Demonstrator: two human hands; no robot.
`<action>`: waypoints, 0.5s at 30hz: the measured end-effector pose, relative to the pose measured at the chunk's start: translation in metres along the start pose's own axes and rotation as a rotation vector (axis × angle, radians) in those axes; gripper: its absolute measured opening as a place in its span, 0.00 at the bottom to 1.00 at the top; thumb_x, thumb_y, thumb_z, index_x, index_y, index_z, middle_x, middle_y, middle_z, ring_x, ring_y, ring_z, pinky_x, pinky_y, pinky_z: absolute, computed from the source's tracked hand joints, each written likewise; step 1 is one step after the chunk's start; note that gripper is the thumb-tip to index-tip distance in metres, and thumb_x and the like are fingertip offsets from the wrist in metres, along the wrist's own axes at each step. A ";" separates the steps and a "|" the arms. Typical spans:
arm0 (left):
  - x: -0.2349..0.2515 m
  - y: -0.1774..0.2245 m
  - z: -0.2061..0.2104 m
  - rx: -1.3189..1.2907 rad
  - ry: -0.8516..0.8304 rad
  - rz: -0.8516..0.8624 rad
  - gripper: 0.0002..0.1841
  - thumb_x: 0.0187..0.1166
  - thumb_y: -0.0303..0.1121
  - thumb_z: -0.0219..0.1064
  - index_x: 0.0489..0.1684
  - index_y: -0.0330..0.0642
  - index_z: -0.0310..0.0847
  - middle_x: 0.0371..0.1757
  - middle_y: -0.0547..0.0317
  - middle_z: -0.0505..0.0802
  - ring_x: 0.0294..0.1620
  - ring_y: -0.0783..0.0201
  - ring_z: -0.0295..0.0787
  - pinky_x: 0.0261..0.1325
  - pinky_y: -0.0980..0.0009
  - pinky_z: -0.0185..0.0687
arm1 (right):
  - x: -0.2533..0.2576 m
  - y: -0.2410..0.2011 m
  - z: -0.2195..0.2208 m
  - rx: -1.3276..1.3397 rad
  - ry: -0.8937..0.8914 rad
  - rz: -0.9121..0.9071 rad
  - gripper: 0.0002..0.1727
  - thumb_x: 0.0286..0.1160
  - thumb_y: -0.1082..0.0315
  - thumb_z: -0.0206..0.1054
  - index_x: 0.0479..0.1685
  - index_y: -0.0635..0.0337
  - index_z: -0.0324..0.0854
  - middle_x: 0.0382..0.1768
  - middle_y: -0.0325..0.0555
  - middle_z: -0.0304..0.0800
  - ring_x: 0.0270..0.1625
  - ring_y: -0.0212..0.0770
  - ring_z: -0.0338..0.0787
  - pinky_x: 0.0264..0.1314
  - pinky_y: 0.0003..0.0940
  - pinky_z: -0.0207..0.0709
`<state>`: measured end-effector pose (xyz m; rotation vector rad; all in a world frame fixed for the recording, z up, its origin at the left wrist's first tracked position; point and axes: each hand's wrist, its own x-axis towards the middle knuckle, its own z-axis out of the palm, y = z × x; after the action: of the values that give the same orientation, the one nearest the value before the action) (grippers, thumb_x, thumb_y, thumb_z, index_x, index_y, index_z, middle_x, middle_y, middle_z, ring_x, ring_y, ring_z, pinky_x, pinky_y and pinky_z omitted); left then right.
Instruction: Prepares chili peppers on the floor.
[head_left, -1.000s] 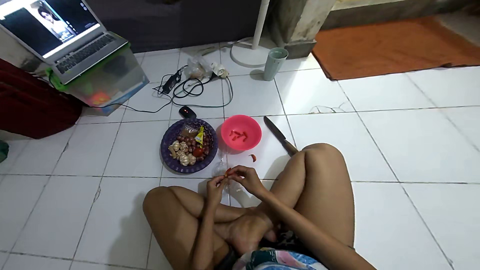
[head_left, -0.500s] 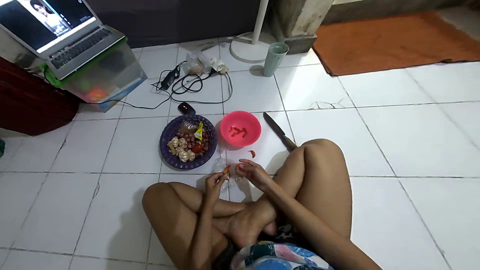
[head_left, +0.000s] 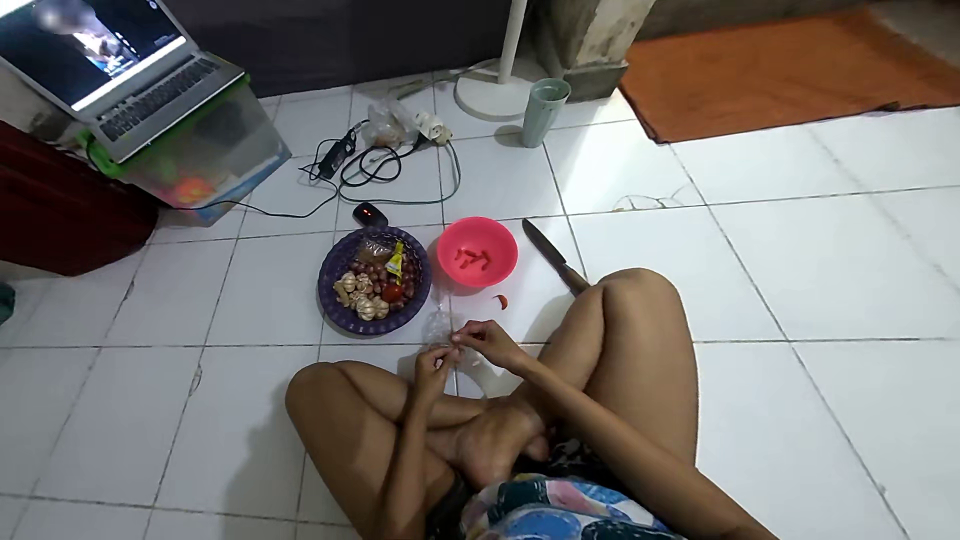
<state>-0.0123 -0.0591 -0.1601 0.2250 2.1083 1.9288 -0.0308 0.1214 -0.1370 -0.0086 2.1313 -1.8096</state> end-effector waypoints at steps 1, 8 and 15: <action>0.001 0.000 0.001 0.014 -0.011 0.017 0.09 0.80 0.18 0.61 0.40 0.18 0.87 0.38 0.45 0.94 0.43 0.68 0.89 0.58 0.71 0.83 | 0.001 -0.001 0.001 0.011 0.046 0.031 0.13 0.84 0.69 0.64 0.40 0.73 0.88 0.33 0.41 0.86 0.33 0.21 0.76 0.40 0.19 0.71; -0.003 0.001 0.003 0.130 0.051 0.041 0.08 0.75 0.21 0.69 0.42 0.23 0.90 0.40 0.43 0.95 0.47 0.61 0.91 0.62 0.66 0.82 | 0.016 -0.041 -0.032 0.101 0.467 0.212 0.20 0.93 0.64 0.53 0.48 0.74 0.85 0.36 0.43 0.83 0.31 0.26 0.73 0.37 0.23 0.69; 0.003 0.002 0.014 0.441 0.217 0.094 0.08 0.72 0.22 0.73 0.44 0.29 0.94 0.44 0.37 0.95 0.56 0.37 0.88 0.69 0.42 0.72 | 0.053 -0.087 -0.078 -0.051 0.428 0.171 0.21 0.94 0.64 0.53 0.66 0.75 0.81 0.59 0.69 0.86 0.58 0.55 0.87 0.66 0.49 0.77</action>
<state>-0.0107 -0.0450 -0.1593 0.2113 2.6976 1.5696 -0.1196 0.1678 -0.0575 0.5795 2.3694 -1.7765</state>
